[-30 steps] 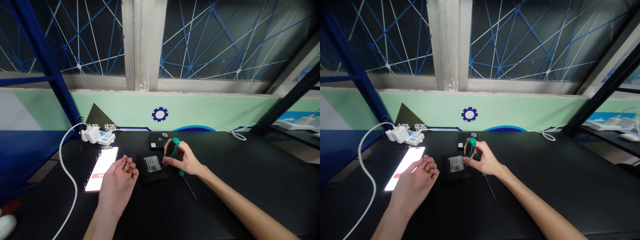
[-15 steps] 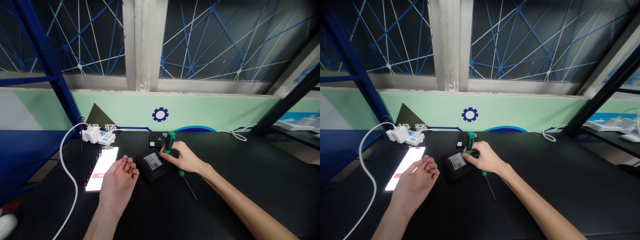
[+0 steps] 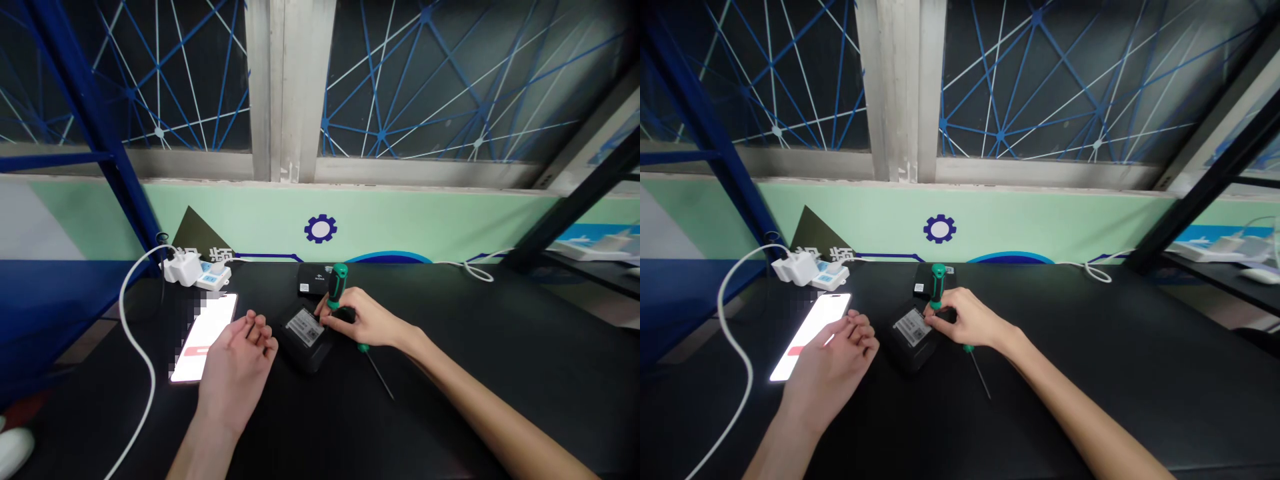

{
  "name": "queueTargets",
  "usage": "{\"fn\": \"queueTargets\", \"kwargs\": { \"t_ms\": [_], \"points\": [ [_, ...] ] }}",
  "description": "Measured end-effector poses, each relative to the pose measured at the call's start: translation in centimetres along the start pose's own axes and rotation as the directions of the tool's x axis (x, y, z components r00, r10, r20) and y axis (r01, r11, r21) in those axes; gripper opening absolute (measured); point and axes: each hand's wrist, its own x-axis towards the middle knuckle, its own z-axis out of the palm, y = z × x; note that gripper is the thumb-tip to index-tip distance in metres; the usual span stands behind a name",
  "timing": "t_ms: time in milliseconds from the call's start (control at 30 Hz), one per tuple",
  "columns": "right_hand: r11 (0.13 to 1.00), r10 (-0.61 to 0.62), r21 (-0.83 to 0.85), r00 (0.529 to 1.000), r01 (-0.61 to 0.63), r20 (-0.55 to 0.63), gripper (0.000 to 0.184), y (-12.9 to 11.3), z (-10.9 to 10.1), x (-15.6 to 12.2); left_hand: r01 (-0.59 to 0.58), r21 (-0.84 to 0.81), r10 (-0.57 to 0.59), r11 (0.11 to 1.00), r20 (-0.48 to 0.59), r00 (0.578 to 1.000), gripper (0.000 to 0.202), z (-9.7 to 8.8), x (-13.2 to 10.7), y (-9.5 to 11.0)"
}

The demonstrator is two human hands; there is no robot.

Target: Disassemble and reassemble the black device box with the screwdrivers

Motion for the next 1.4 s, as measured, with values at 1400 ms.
{"fn": "queueTargets", "kwargs": {
  "t_ms": [1400],
  "points": [
    [0.993,0.044,0.111,0.993,-0.031,-0.113,0.025,0.8,0.7,0.0,0.003,0.011,-0.003,1.000,-0.004,1.000,0.015,0.1,0.0,0.0]
  ]
}}
